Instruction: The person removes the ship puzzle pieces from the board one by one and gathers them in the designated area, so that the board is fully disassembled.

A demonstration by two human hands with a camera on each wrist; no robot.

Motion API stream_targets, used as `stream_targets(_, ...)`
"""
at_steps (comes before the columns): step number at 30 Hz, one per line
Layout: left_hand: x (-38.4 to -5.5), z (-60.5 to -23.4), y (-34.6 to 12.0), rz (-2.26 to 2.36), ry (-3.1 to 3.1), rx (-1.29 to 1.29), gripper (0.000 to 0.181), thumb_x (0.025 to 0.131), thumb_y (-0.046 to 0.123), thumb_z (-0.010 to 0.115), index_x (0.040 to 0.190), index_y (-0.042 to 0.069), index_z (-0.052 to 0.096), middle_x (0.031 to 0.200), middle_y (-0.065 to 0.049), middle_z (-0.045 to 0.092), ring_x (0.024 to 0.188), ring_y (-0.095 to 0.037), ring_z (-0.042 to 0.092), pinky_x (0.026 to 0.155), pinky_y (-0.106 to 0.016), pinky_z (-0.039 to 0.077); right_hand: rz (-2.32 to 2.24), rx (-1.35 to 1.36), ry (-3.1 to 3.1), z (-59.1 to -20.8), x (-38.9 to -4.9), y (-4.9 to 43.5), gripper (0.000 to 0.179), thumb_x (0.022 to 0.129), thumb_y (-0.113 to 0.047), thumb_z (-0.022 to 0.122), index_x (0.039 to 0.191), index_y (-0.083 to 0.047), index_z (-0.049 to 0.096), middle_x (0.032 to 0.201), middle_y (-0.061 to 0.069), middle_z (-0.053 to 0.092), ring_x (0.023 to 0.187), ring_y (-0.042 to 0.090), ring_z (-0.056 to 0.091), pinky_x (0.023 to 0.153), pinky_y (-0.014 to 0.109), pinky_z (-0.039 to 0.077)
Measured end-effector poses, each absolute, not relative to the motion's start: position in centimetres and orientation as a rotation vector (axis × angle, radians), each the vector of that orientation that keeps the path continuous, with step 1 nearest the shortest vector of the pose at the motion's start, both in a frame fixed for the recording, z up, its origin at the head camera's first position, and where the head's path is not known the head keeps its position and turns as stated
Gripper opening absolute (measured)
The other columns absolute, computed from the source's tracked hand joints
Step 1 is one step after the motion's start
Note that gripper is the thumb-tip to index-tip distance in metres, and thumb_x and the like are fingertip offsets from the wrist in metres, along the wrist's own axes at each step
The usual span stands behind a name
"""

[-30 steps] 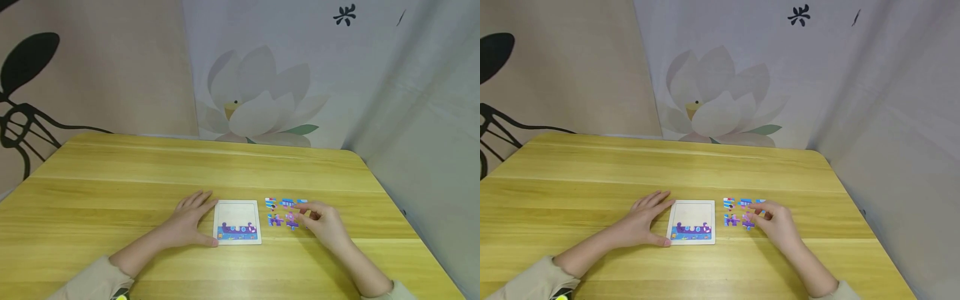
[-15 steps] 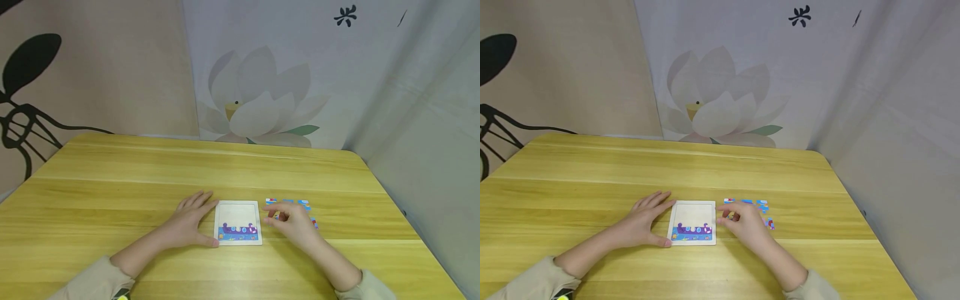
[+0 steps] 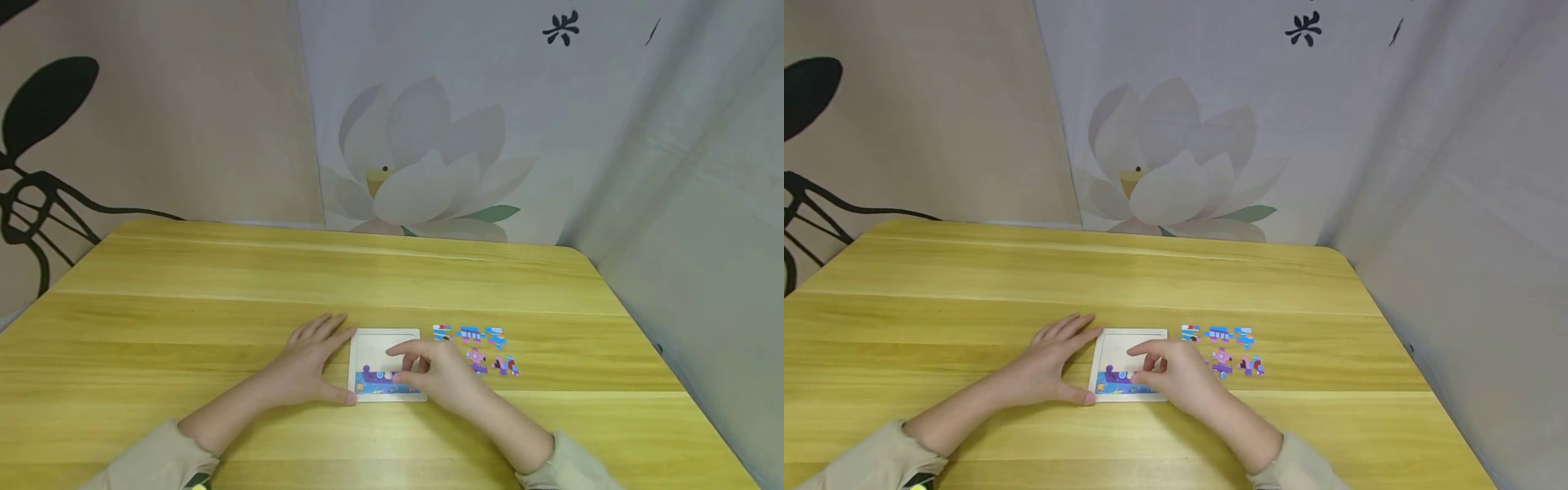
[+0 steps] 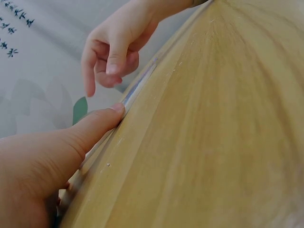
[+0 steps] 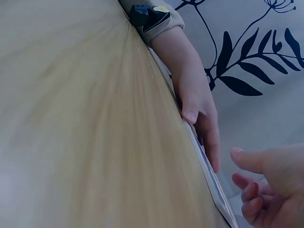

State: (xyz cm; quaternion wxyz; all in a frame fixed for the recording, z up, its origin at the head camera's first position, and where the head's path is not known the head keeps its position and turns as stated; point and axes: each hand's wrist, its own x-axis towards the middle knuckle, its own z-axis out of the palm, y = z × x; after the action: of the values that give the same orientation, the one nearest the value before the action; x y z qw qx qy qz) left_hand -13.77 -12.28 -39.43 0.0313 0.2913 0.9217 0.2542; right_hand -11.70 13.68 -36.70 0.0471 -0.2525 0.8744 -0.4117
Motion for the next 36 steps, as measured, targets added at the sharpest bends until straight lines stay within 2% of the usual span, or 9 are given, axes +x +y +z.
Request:
stream_targets(10,-13.7,-39.3,-12.3,0.776,2.838,0.910,0.111,0.064,0.073,0.070,0.147,0.006,0.038,0.155,-0.019,0.021,0.141,-0.042,0.011,0.107,-0.066,0.007,-1.175,-0.881,2.601,-36.9,-11.9,12.0,0.034,0.081,-0.012,0.076,0.114,-0.008,0.069,0.076,-0.010,0.061,0.058,0.004,0.050,0.052,0.022,0.047)
stream_targets(17,-13.7,-39.4,-12.3,0.784,2.839,0.921,0.111,0.064,0.073,0.070,0.146,0.006,0.038,0.154,-0.020,0.022,0.140,-0.044,0.011,0.106,-0.067,0.007,-1.102,-0.860,2.593,-37.1,-12.1,11.4,0.034,0.082,-0.013,0.076,0.115,-0.009,0.068,0.074,-0.011,0.058,0.054,0.003,0.048,0.052,0.021,0.045)
stream_targets(36,-13.5,-39.1,-12.3,0.794,2.822,0.913,0.109,0.066,0.072,0.069,0.146,0.005,0.038,0.154,-0.020,0.022,0.140,-0.044,0.012,0.105,-0.068,0.008,-0.882,-0.832,2.657,-36.5,-12.1,10.6,0.034,0.082,-0.015,0.076,0.116,-0.013,0.070,0.072,-0.013,0.054,0.060,0.003,0.048,0.055,0.021,0.043)
